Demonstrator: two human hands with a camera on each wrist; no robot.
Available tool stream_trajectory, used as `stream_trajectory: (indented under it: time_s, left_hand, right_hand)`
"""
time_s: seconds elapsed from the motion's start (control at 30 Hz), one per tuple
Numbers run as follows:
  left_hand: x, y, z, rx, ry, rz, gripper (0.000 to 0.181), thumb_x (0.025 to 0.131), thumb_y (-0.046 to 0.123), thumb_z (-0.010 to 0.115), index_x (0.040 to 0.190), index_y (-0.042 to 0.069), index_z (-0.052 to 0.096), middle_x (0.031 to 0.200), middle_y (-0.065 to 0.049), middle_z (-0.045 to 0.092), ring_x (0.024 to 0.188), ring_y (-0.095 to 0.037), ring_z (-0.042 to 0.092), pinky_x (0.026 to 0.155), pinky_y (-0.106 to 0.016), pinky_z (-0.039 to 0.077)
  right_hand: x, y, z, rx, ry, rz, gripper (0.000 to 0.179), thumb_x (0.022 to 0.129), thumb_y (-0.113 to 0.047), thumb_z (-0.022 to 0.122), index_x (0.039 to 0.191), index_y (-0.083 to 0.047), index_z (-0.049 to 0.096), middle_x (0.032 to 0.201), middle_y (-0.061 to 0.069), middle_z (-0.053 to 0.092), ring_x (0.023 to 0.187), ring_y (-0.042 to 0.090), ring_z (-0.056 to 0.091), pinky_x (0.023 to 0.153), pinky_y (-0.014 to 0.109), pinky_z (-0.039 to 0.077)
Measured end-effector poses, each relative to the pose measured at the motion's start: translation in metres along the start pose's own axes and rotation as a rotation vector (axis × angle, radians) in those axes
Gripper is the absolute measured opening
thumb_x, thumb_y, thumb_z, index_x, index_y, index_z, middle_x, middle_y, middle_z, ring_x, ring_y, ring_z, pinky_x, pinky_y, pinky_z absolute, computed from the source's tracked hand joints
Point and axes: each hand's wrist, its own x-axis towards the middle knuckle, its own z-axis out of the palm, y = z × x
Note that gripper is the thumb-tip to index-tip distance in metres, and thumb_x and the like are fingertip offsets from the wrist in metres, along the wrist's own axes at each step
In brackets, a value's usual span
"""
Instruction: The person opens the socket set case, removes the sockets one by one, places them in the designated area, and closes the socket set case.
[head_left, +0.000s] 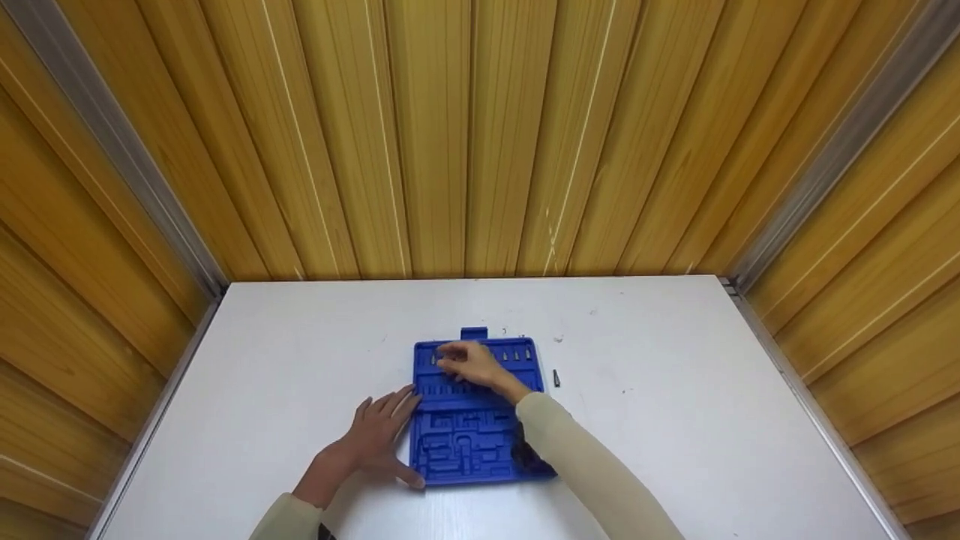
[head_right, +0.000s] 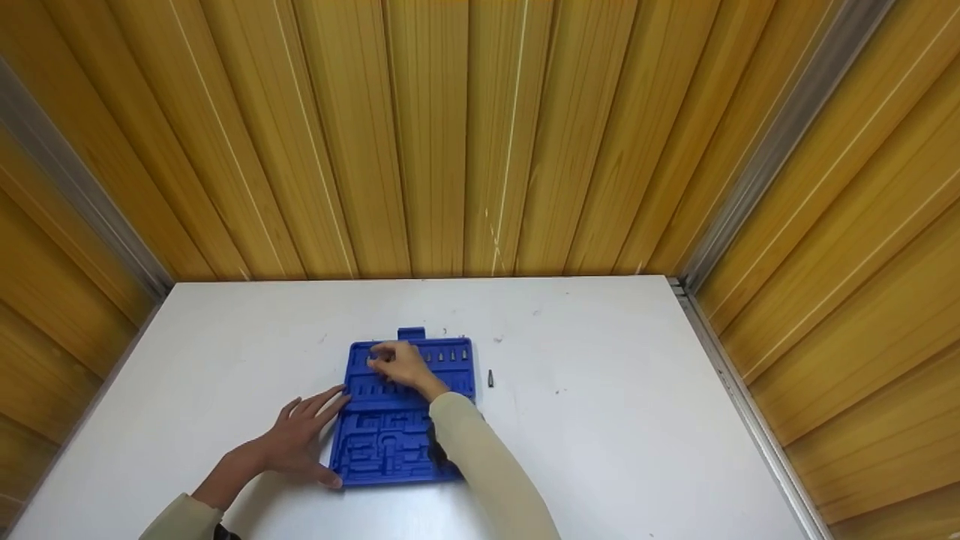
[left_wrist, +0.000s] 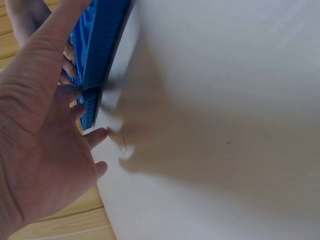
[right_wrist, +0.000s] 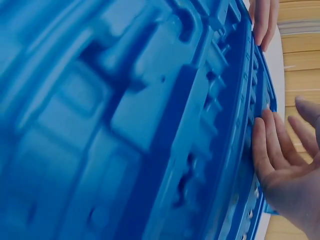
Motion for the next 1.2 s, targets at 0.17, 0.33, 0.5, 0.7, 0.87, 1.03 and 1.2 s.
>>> stream_trajectory:
  time_s: [0.17,0.33,0.5,0.7,0.87,1.03,1.2]
  left_hand:
    - [-0.001,0.001,0.002,-0.024,-0.025,-0.014,0.136,0.058,0.067,0.090,0.158,-0.001,0.029,0.167,-0.022,0.025,0.147,-0.053,0.031,0.113,-0.079,0.022]
    - [-0.003,0.002,0.003,-0.051,-0.025,-0.017,0.135,0.058,0.065,0.091,0.159,-0.001,0.028,0.167,-0.022,0.024,0.148,-0.052,0.030,0.114,-0.079,0.020]
    - [-0.005,0.001,0.006,-0.073,-0.025,0.003,0.135,0.058,0.065,0.090,0.158,-0.001,0.028,0.166,-0.023,0.024,0.147,-0.054,0.029,0.112,-0.080,0.020]
    - [0.001,-0.004,0.006,-0.008,-0.026,-0.010,0.136,0.058,0.069,0.088,0.159,0.001,0.027,0.167,-0.022,0.024,0.149,-0.053,0.026,0.113,-0.080,0.019]
    - [0.002,0.000,-0.002,-0.028,-0.080,-0.063,0.138,0.057,0.067,0.090,0.161,0.003,0.024,0.170,-0.019,0.019,0.155,-0.051,0.015,0.118,-0.078,0.011]
    - [0.003,0.005,-0.007,-0.005,-0.136,-0.102,0.142,0.058,0.066,0.090,0.162,0.001,0.019,0.172,-0.019,0.015,0.156,-0.050,0.010,0.120,-0.074,0.009]
    - [0.011,0.005,-0.009,0.041,-0.177,-0.119,0.145,0.058,0.067,0.090,0.162,0.000,0.015,0.173,-0.017,0.011,0.158,-0.047,0.009,0.123,-0.071,0.009]
  right_hand:
    - [0.006,0.000,0.010,-0.144,0.095,0.011,0.033,0.097,-0.012,0.069,0.125,0.005,0.068,0.097,0.018,0.075,0.069,0.008,0.064,0.058,0.022,0.057]
    - [0.011,-0.005,0.019,-0.328,0.216,0.061,0.028,0.095,-0.020,0.071,0.117,-0.003,0.075,0.082,0.008,0.075,0.049,0.006,0.056,0.054,0.022,0.048]
    - [0.013,-0.011,0.029,-0.449,0.296,0.127,0.026,0.092,-0.025,0.076,0.110,-0.008,0.079,0.098,0.009,0.080,0.081,0.023,0.075,0.078,0.042,0.059]
    - [0.018,-0.018,0.032,-0.462,0.295,0.161,0.025,0.092,-0.024,0.077,0.112,-0.010,0.075,0.101,0.009,0.076,0.092,0.027,0.071,0.081,0.047,0.057]
    - [0.020,-0.020,0.031,-0.440,0.260,0.147,0.024,0.091,-0.021,0.078,0.112,-0.014,0.069,0.095,0.007,0.071,0.086,0.023,0.066,0.072,0.040,0.051]
    - [0.019,-0.018,0.031,-0.438,0.207,0.105,0.018,0.094,-0.023,0.075,0.108,-0.012,0.075,0.106,0.010,0.076,0.098,0.029,0.070,0.085,0.047,0.055]
    - [0.019,-0.012,0.026,-0.332,0.195,0.037,0.015,0.093,-0.018,0.074,0.099,-0.004,0.076,0.102,0.014,0.077,0.089,0.025,0.069,0.081,0.040,0.056]
